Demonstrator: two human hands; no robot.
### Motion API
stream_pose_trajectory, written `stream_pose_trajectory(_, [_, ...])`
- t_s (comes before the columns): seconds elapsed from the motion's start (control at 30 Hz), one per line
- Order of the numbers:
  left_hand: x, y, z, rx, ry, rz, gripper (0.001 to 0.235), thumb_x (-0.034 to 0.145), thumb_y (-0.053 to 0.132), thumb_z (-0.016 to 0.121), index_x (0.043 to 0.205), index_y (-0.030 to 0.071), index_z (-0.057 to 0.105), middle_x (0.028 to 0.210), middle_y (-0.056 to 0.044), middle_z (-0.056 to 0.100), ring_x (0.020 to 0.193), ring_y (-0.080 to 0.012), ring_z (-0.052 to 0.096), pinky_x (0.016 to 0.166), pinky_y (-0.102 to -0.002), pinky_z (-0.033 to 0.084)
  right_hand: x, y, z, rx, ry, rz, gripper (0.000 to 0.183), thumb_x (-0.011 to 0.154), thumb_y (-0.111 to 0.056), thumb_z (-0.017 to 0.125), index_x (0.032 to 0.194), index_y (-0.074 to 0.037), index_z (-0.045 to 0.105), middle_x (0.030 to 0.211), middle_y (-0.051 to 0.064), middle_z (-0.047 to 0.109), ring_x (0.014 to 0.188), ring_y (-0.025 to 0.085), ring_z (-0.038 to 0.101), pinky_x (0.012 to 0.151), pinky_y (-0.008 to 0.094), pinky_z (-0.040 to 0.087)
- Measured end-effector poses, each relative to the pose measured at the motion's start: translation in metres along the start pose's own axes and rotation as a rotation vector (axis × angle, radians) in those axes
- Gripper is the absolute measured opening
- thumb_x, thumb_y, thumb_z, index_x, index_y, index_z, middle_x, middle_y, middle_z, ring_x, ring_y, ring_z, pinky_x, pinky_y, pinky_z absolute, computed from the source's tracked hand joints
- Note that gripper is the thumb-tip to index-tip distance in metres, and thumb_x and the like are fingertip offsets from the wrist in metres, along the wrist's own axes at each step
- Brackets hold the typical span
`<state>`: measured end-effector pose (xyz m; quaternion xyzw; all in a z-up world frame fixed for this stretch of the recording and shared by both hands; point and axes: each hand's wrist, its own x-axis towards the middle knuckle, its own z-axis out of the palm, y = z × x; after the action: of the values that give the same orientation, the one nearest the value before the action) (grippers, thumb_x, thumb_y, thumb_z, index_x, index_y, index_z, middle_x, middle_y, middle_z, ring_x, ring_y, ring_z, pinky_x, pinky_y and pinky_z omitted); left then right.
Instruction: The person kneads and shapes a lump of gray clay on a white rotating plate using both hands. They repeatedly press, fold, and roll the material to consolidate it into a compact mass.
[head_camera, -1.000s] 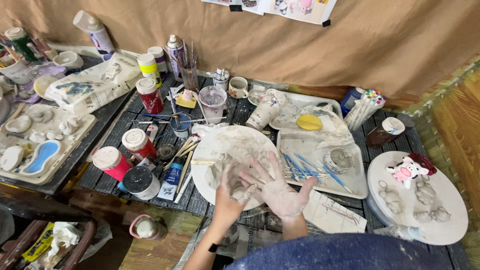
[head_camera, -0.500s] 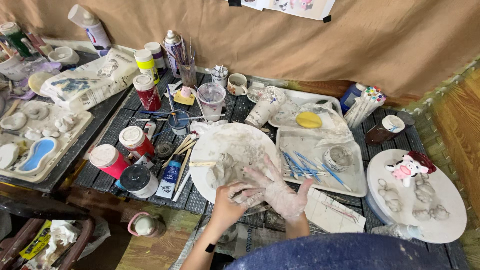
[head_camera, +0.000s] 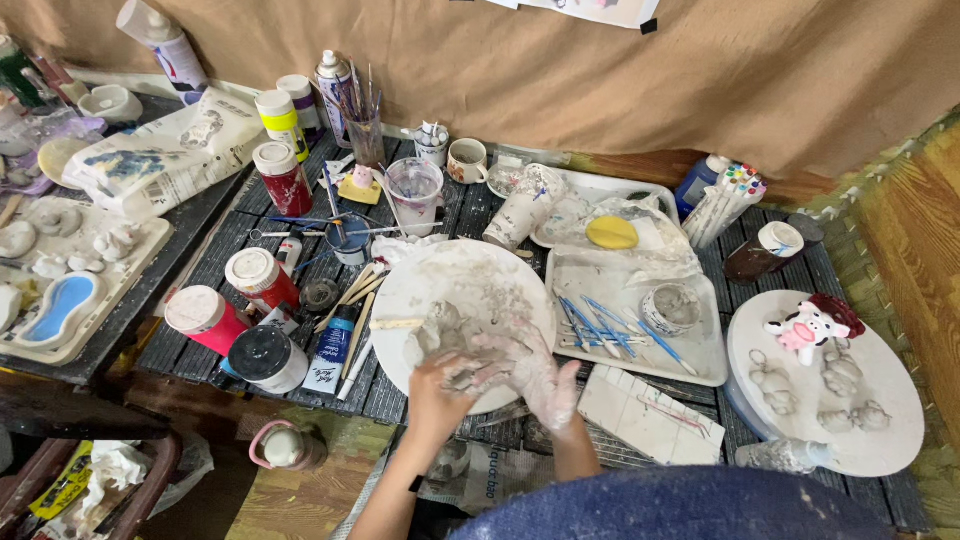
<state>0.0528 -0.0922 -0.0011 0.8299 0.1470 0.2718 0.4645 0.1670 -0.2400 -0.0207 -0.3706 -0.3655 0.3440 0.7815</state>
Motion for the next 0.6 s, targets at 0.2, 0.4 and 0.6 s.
stream_pose_trajectory(0.2, [0.001,0.005,-0.028,0.094,-0.032,0.16,0.041,0.068,0.017,0.091,0.106,0.005,0.079,0.11,-0.016,0.075,0.106,-0.0359,0.069,0.089,-0.042,0.054,0.0,0.023,0.001,-0.343,0.075,-0.101,0.121,0.08,-0.09,0.055,0.156,-0.001,0.024,0.138,0.028,0.058,0.109,0.035,0.069,0.094,0.052,0.06])
stream_pose_trajectory(0.4, [0.004,0.008,-0.024,-0.004,-0.187,-0.015,0.034,0.079,0.011,0.078,0.112,0.012,0.079,0.118,-0.008,0.077,0.107,-0.0259,0.075,0.094,-0.036,0.058,0.004,0.047,-0.002,-0.548,-0.086,-0.457,0.121,0.082,-0.077,0.072,0.159,0.001,0.02,0.151,0.025,0.053,0.133,0.032,0.063,0.115,0.05,0.055])
stream_pose_trajectory(0.6, [-0.004,-0.003,-0.018,0.267,0.195,0.292,0.031,0.066,0.01,0.084,0.097,0.013,0.082,0.101,-0.009,0.079,0.102,-0.0287,0.072,0.087,-0.039,0.057,-0.003,0.051,0.001,-0.326,0.023,-0.291,0.124,0.082,-0.07,0.077,0.158,0.003,0.012,0.147,0.027,0.047,0.132,0.033,0.054,0.113,0.047,0.046])
